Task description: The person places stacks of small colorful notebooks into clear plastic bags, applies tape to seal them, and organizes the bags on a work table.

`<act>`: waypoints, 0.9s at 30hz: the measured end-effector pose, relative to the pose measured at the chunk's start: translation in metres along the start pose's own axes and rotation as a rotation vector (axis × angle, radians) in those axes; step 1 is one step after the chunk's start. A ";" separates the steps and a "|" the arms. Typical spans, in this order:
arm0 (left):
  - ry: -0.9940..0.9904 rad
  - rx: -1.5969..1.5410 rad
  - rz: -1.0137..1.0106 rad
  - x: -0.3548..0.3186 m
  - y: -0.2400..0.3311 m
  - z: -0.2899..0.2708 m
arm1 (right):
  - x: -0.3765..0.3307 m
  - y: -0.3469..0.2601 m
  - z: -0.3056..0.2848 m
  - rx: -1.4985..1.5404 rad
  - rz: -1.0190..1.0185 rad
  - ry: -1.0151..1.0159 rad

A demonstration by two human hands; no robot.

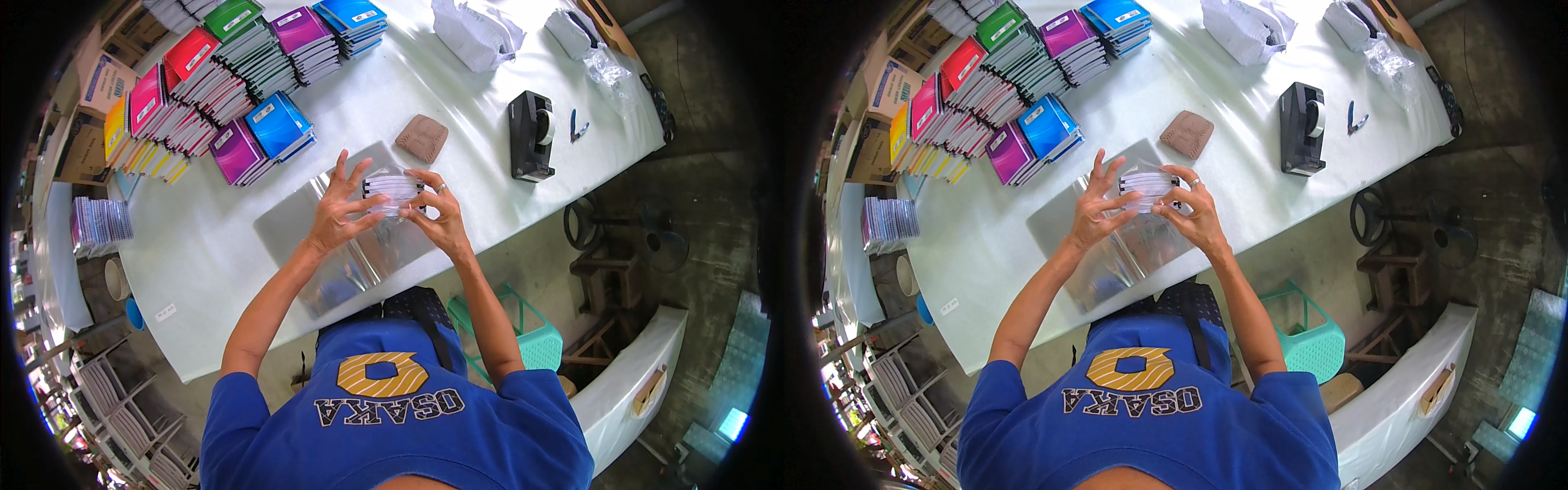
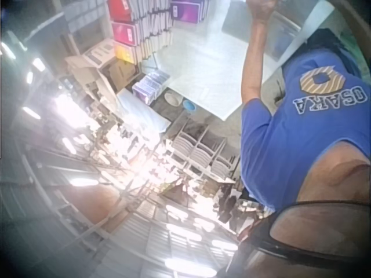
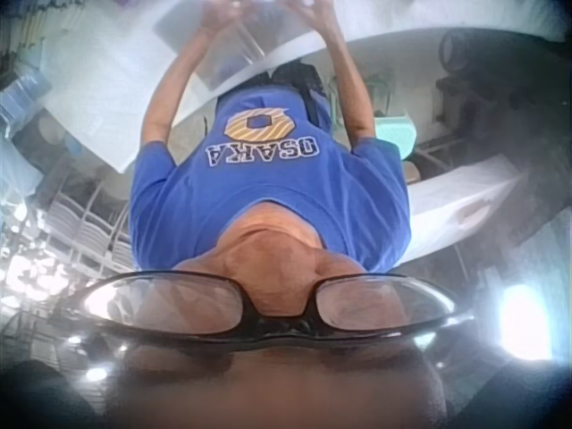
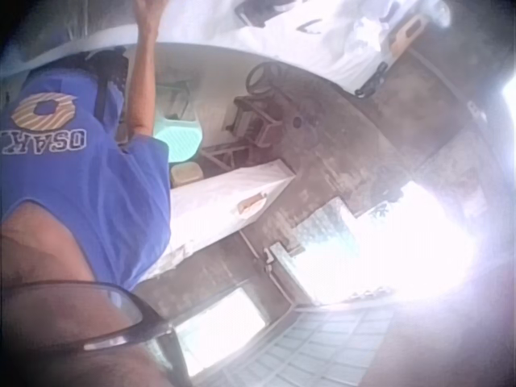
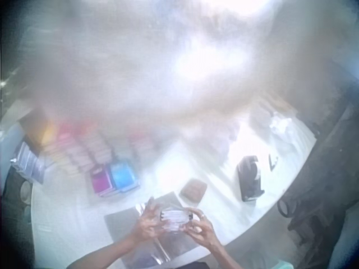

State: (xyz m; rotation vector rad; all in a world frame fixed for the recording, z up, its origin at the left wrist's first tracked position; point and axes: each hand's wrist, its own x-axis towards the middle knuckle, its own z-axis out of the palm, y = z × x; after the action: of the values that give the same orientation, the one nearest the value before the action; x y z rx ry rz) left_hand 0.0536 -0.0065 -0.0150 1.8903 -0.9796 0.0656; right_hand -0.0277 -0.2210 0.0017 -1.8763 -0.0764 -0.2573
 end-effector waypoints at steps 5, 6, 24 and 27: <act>-0.097 0.099 -0.022 0.011 0.006 -0.008 | 0.009 -0.009 -0.005 -0.101 0.041 -0.040; -0.095 0.101 -0.019 0.010 0.004 -0.007 | 0.013 -0.011 -0.009 -0.079 -0.001 -0.072; -0.099 -0.090 -0.004 -0.005 -0.010 -0.002 | -0.007 0.011 -0.014 -0.086 -0.091 -0.108; -0.064 -0.126 -0.008 -0.008 -0.013 0.000 | -0.009 0.009 -0.010 -0.167 -0.125 -0.074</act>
State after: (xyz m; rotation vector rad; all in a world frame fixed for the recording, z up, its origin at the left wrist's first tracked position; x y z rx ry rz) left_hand 0.0562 0.0011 -0.0281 1.7903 -0.9960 -0.0601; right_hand -0.0358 -0.2329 -0.0056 -2.0504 -0.2294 -0.2865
